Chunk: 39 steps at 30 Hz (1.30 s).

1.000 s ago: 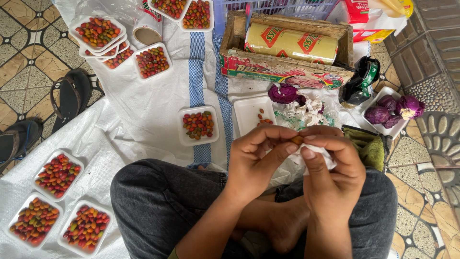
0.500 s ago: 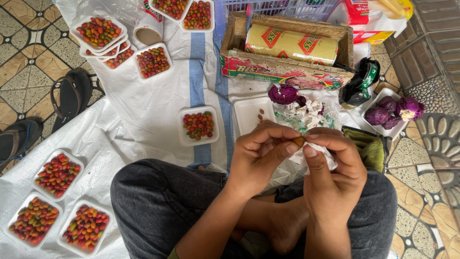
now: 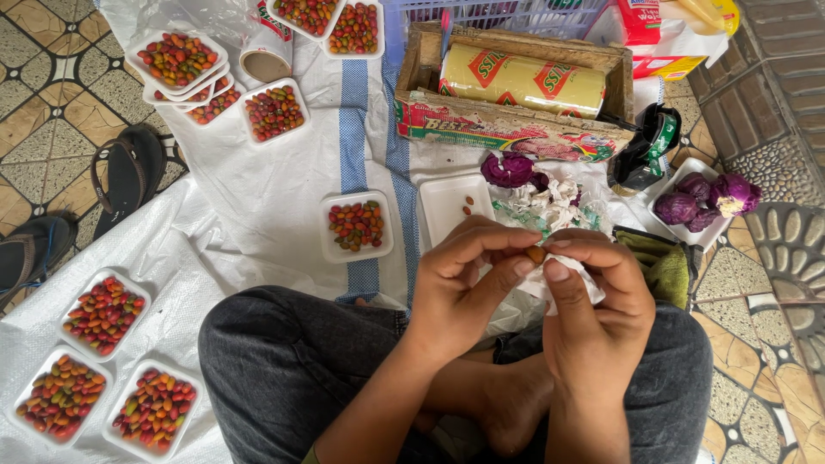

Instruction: The person sits on the floor and peels small colorful fruits one by one using a white tissue. They place the peeled fruits into a white tray and discard the peels into a pile of used tissues.

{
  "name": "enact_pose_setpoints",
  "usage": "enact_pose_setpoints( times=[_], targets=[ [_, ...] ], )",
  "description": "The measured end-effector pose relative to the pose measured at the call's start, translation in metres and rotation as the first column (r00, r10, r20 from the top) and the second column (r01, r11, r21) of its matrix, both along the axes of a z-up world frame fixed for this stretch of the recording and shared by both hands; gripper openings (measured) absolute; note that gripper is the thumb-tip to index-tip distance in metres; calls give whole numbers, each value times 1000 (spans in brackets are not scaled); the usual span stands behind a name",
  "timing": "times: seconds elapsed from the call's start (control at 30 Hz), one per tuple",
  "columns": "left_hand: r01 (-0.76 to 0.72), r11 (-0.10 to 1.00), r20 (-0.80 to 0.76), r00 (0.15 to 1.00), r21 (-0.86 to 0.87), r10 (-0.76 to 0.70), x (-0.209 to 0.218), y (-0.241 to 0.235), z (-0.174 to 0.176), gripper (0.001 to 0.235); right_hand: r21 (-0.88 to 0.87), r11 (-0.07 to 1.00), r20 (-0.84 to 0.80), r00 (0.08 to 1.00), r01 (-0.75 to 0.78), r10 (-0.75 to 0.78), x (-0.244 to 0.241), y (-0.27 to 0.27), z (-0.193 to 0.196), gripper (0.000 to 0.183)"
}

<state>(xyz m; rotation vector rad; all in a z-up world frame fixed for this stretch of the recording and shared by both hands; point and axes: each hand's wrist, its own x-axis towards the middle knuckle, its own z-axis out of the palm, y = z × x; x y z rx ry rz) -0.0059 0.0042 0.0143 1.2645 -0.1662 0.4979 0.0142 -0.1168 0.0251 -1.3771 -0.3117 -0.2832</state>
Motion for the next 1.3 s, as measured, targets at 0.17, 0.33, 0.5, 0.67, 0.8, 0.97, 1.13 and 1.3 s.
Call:
enact_pose_setpoints(
  times=[0.17,0.33,0.5,0.67,0.8,0.97,1.13,1.3],
  targets=[
    [-12,999,16,1000,34,11,-3,2,5,21,-90,995,67,997,53,-47,-1,3,4,7],
    [-11,996,49,999,87,7,-3,6,1,27,-106,993,89,995,48,-39,-3,2,4,7],
    [23,993,83,996,115,-33,-3,10,-1,24,43,997,12,998,-65,64,-3,-1,3,11],
    [44,993,115,992,113,-57,-4,7,-1,29,61,995,17,997,-76,75,-2,-1,3,10],
    [7,986,129,991,164,-28,-4,5,-4,27,-170,979,139,986,112,-88,-3,1,5,6],
    [35,982,80,995,186,-50,-4,2,0,25,-134,983,139,984,129,-110,2,-3,0,9],
    [89,993,7,996,76,-90,-2,3,2,26,-86,985,63,988,148,-143,2,-2,-1,11],
    [-22,999,-35,999,43,24,0,0,1,19,-262,958,162,984,117,-75,-4,1,8,7]
  ],
)
